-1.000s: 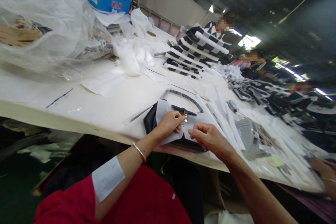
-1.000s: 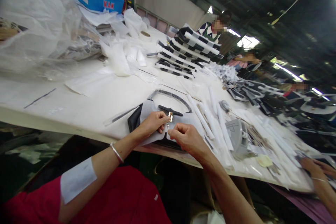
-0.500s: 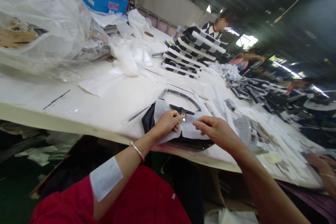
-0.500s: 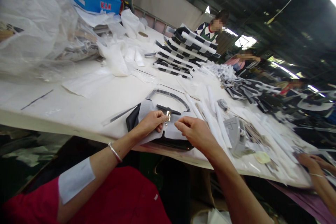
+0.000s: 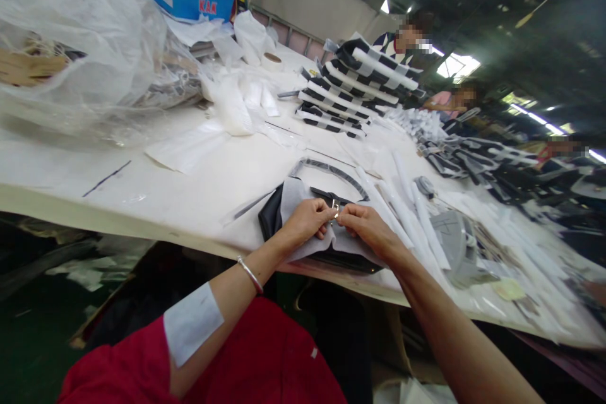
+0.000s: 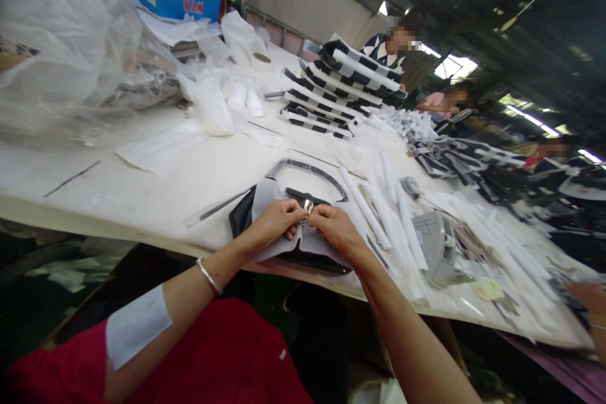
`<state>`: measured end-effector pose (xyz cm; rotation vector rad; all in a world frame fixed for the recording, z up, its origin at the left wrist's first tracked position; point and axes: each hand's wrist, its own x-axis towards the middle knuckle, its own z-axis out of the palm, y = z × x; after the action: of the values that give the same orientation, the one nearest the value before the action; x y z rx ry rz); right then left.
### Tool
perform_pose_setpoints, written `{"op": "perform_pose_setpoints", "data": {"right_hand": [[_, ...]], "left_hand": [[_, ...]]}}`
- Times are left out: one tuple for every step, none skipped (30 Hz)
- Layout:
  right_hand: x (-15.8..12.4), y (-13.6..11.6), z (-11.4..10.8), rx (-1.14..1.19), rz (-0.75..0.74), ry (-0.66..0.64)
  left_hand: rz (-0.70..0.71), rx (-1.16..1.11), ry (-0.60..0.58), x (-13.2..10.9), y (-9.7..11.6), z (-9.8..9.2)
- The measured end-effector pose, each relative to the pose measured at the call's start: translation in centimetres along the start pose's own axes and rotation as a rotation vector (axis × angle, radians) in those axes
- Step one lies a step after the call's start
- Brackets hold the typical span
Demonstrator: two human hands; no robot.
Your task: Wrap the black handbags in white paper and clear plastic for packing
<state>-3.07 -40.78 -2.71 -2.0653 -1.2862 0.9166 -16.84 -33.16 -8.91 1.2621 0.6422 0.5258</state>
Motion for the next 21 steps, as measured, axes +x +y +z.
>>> {"op": "perform_pose_setpoints", "data": {"right_hand": [[-0.1, 0.0, 0.1, 0.018, -0.002, 0.031], [-0.2, 0.0, 0.1, 0.029, -0.009, 0.055], [-0.4, -0.1, 0.1, 0.038, -0.021, 0.070], [-0.6, -0.2, 0.1, 0.046, -0.039, 0.082], [-1.0, -0.4, 0.1, 0.052, -0.057, 0.090], [-1.5, -0.6, 0.1, 0.058, -0.074, 0.095], [-2.1, -0.9, 0.2, 0.058, -0.088, 0.095], [-2.8, -1.1, 0.4, 0.046, -0.094, 0.084], [-3.7, -1.4, 0.6, 0.022, -0.090, 0.055], [-4.7, -1.7, 0.9, -0.014, -0.080, 0.014], [-5.7, -1.9, 1.3, -0.062, -0.069, -0.033], [-6.7, -2.2, 1.6, -0.115, -0.064, -0.079], [-7.8, -2.5, 1.9, -0.160, -0.067, -0.122], [-8.9, -2.7, 2.0, -0.192, -0.080, -0.171], [-9.8, -3.0, 2.1, -0.207, -0.104, -0.228], [-10.8, -3.3, 2.0, -0.210, -0.132, -0.293], [-11.6, -3.5, 1.9, -0.200, -0.150, -0.365], [-12.3, -3.7, 1.7, -0.184, -0.152, -0.435], [-12.9, -3.9, 1.4, -0.167, -0.134, -0.505], [-13.4, -4.1, 1.2, -0.148, -0.096, -0.565], [-13.8, -4.2, 1.0, -0.127, -0.052, -0.597]], "left_hand": [[-0.004, 0.015, -0.001, 0.0, 0.1, 0.0], [-0.007, 0.027, 0.001, -0.1, 0.2, 0.0], [-0.013, 0.035, 0.007, -0.1, 0.3, 0.0], [-0.016, 0.037, 0.011, -0.1, 0.4, 0.0], [-0.019, 0.032, 0.014, -0.1, 0.5, 0.0], [-0.021, 0.024, 0.016, -0.1, 0.5, 0.0], [-0.021, 0.016, 0.014, -0.2, 0.5, 0.0], [-0.019, 0.007, 0.012, -0.1, 0.4, 0.0], [-0.017, 0.002, 0.010, -0.1, 0.4, 0.0], [-0.014, -0.002, 0.010, -0.1, 0.3, 0.0], [-0.012, -0.004, 0.013, -0.1, 0.3, 0.0], [-0.011, -0.007, 0.016, -0.1, 0.2, -0.1], [-0.011, -0.011, 0.017, -0.1, 0.2, -0.1], [-0.010, -0.015, 0.015, -0.1, 0.1, -0.1], [-0.007, -0.018, 0.012, -0.1, 0.1, -0.1], [-0.005, -0.019, 0.007, -0.1, 0.0, -0.1], [-0.006, -0.018, 0.005, 0.0, 0.0, -0.1], [-0.007, -0.016, 0.006, 0.0, -0.1, -0.1], [-0.009, -0.015, 0.010, 0.0, -0.1, -0.1], [-0.011, -0.015, 0.012, 0.0, -0.1, -0.1], [-0.013, -0.015, 0.011, 0.0, -0.2, -0.1]]}}
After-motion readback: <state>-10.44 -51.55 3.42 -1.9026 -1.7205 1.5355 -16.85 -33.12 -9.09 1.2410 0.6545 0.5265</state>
